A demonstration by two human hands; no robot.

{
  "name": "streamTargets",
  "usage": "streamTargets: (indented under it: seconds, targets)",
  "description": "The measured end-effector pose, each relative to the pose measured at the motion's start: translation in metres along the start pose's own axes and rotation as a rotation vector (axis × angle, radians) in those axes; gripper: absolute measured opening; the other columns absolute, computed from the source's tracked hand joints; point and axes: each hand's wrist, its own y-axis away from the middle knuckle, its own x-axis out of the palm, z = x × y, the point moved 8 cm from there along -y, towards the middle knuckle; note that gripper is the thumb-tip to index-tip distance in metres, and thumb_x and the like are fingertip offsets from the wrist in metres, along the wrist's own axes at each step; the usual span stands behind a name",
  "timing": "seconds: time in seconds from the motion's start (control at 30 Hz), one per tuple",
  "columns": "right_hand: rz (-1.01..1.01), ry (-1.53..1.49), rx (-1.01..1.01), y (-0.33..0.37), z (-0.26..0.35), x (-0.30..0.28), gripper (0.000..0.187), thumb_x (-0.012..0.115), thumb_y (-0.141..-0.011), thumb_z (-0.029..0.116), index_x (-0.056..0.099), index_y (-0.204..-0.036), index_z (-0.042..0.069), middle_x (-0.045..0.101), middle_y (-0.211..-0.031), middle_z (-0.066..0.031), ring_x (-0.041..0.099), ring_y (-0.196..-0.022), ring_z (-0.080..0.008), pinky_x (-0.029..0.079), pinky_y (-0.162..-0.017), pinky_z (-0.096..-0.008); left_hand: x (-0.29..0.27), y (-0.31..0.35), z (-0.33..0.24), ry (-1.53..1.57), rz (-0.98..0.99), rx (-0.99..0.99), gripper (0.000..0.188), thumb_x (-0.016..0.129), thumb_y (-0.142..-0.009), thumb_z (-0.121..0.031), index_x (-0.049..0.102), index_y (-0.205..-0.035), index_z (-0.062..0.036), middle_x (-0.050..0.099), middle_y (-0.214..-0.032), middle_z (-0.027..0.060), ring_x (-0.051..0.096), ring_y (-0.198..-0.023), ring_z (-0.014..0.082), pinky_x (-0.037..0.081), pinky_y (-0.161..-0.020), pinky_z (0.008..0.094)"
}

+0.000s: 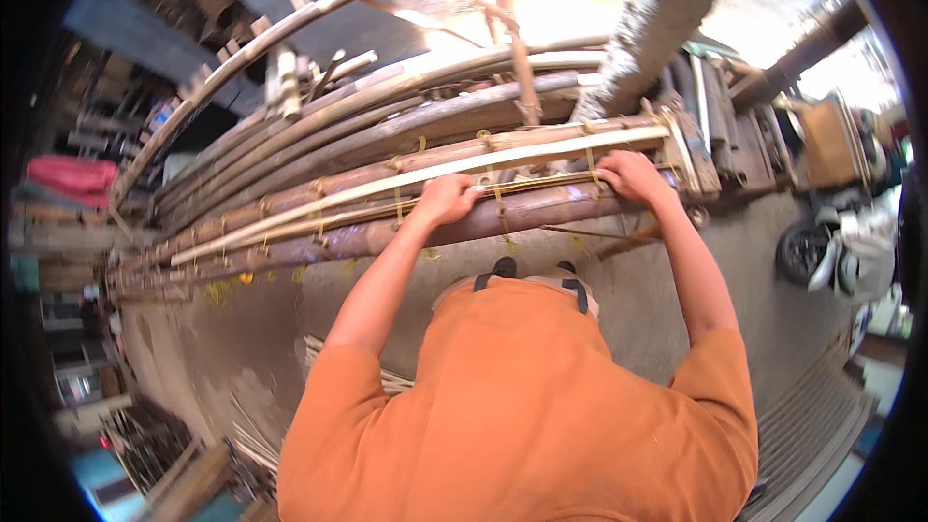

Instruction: The person sits on the floor and gathers thin bamboo strips, then stands to tie them onto a horizontal bamboo rack using yellow string. The person repeatedly wraps and knots the string to secure the strips in place.

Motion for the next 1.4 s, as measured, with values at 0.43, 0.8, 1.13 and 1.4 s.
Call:
streamTargets:
  seconds: [0.43, 0.8, 1.13, 1.4]
  targets:
    - [-0.25, -0.178, -0.051, 0.001, 0.19, 0.058, 0.015, 0.061, -0.089, 0.015, 0.061, -0.091, 0.0, 0.056, -0.105, -0.0192, 0.06, -0.091, -0.0359, 0.05, -0.08, -0.0426, 0.0, 0.036, -0.005, -0.027, -0.535, 0.236, 0.019, 0.066, -0.088, -0.031, 0.069, -0.087, -0.0117, 0.062, -0.088, 0.0092, 0.056, -0.087, 0.0324, 0.042, -0.081, 0.0448]
    - [-0.468, -1.895, 0.301, -0.068, 0.216, -0.035, 0.029, 0.052, -0.101, 0.027, 0.049, -0.077, 0.012, 0.042, -0.064, 0.0015, 0.042, -0.055, -0.0097, 0.043, -0.057, -0.03, -0.004, 0.018, -0.001, -0.077, -0.337, 0.137, 0.025, 0.067, -0.085, -0.035, 0.069, -0.088, -0.0097, 0.066, -0.088, 0.0133, 0.062, -0.091, 0.0341, 0.045, -0.082, 0.047]
    - [0.4, -0.557, -0.147, 0.027, 0.25, 0.061, 0.055, 0.055, -0.097, 0.04, 0.049, -0.064, -0.003, 0.043, -0.056, -0.02, 0.036, -0.05, -0.0259, 0.036, -0.052, -0.044, 0.0, 0.015, 0.0, -0.111, -0.436, 0.177, 0.017, 0.07, -0.079, -0.025, 0.066, -0.086, -0.0102, 0.064, -0.084, 0.0111, 0.061, -0.086, 0.0345, 0.045, -0.076, 0.0477]
    - [0.297, -0.606, -0.302, 0.004, 0.277, 0.106, 0.046, 0.061, -0.094, 0.034, 0.057, -0.067, -0.003, 0.053, -0.064, -0.0267, 0.041, -0.053, -0.0374, 0.041, -0.055, -0.0449, -0.007, 0.033, 0.0, -0.042, -0.456, 0.183, 0.024, 0.067, -0.085, -0.024, 0.069, -0.104, -0.009, 0.066, -0.099, 0.0097, 0.059, -0.098, 0.0309, 0.043, -0.087, 0.0443]
